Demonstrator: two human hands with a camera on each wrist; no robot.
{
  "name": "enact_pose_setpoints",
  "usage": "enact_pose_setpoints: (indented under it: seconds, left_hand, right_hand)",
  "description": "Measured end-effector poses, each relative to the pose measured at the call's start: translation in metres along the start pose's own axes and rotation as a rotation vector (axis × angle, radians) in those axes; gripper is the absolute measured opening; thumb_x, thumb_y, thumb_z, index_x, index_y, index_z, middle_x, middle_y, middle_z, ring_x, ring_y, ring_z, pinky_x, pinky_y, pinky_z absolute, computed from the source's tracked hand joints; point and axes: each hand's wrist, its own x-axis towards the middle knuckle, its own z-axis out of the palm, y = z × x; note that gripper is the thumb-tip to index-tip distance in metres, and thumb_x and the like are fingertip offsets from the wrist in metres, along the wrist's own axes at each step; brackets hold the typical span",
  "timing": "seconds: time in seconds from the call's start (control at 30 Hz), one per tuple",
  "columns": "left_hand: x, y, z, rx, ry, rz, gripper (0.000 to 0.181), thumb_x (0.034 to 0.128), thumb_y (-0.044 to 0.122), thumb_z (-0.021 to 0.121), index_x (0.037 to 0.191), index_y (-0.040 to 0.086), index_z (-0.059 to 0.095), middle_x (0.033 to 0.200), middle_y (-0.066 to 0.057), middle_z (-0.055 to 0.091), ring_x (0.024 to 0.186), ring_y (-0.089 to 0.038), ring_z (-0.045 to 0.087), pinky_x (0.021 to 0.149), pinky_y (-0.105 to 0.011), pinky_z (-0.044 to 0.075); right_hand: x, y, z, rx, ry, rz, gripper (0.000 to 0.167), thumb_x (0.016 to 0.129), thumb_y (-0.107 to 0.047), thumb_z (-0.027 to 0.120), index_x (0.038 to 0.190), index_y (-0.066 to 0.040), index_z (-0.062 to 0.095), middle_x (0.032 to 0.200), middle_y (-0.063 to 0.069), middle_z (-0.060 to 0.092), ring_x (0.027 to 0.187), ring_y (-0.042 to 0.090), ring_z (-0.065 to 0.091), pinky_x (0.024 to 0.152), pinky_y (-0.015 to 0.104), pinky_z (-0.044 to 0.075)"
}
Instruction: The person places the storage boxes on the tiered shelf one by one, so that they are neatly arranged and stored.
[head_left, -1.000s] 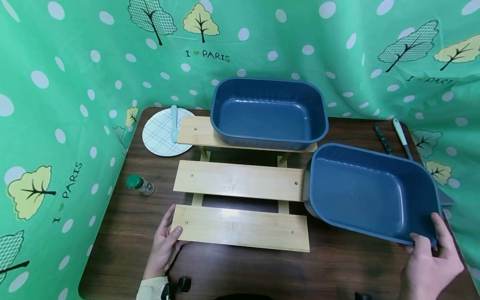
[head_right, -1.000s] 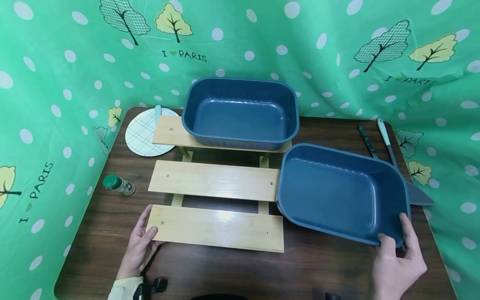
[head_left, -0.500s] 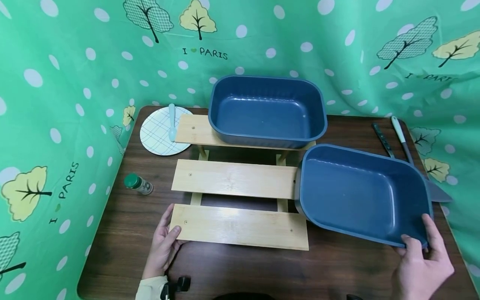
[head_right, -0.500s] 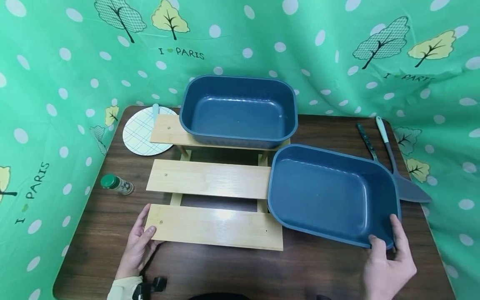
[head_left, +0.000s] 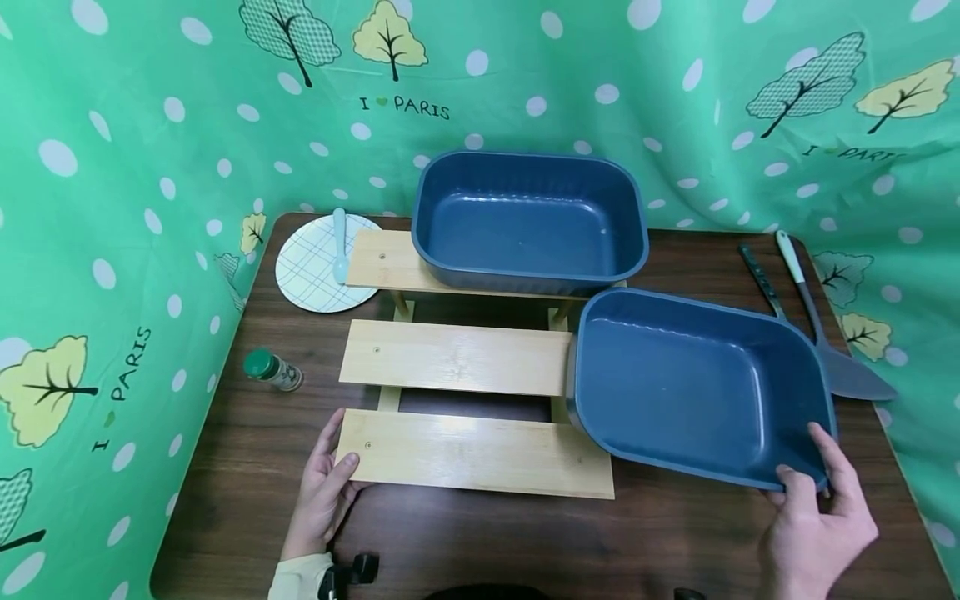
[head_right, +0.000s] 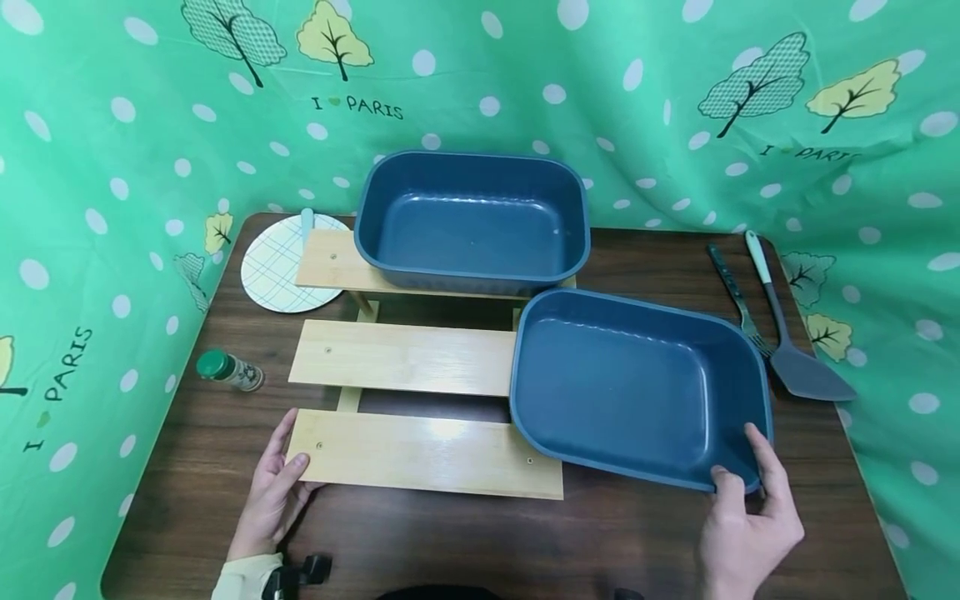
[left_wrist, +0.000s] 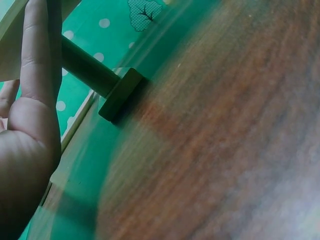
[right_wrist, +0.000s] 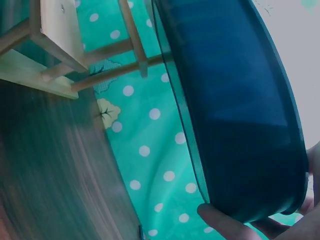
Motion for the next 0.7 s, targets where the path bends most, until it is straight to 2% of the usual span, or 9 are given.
enact_pose_setpoints:
  seconds: [0.2,0.37,0.53,0.67,0.7]
  left_hand:
    - [-0.002,0.001,0.001,0.009,0.014,-0.006,0.064,0.1034,-0.015,0.038,0.154,0.024,0.042,0.134,-0.004,0.066,0.108,-0.017,0.072,0.084,-0.026,0.064]
    - [-0.001,0.001,0.001,0.006,0.023,-0.007,0.064,0.1032,-0.015,0.038,0.154,0.023,0.042,0.134,-0.003,0.065,0.106,-0.016,0.072,0.084,-0.025,0.064]
    - [-0.001,0.001,0.001,0.015,0.033,-0.017,0.063,0.1033,-0.014,0.039,0.157,0.019,0.035,0.136,-0.003,0.063,0.108,-0.016,0.072,0.085,-0.025,0.063]
    - [0.0,0.001,0.001,0.021,0.032,-0.017,0.063,0.1035,-0.014,0.039,0.158,0.017,0.033,0.137,-0.002,0.061,0.11,-0.016,0.071,0.086,-0.026,0.063]
    - [0.0,0.0,0.001,0.017,0.028,-0.014,0.063,0.1035,-0.014,0.039,0.158,0.017,0.034,0.137,-0.002,0.061,0.11,-0.017,0.071,0.086,-0.026,0.063]
  right_hand:
    - [-0.011,0.002,0.003,-0.026,-0.047,-0.037,0.051,0.092,0.012,0.044,0.134,-0.005,0.069,0.155,0.02,0.048,0.129,0.031,0.054,0.069,0.008,0.053]
    - [-0.021,0.001,0.009,-0.095,-0.095,-0.087,0.048,0.092,0.011,0.048,0.132,-0.003,0.07,0.149,0.021,0.053,0.118,0.028,0.057,0.07,0.008,0.052]
    - [-0.029,0.001,0.014,-0.185,-0.125,-0.118,0.047,0.093,0.01,0.048,0.133,-0.005,0.069,0.148,0.02,0.054,0.12,0.03,0.055,0.076,0.008,0.048]
    - [-0.034,0.0,0.017,-0.242,-0.145,-0.143,0.047,0.095,0.009,0.049,0.135,-0.006,0.068,0.149,0.018,0.054,0.123,0.03,0.055,0.087,0.021,0.049]
    - [-0.035,0.0,0.017,-0.235,-0.148,-0.144,0.047,0.095,0.009,0.049,0.135,-0.006,0.068,0.15,0.018,0.054,0.123,0.03,0.055,0.087,0.021,0.049]
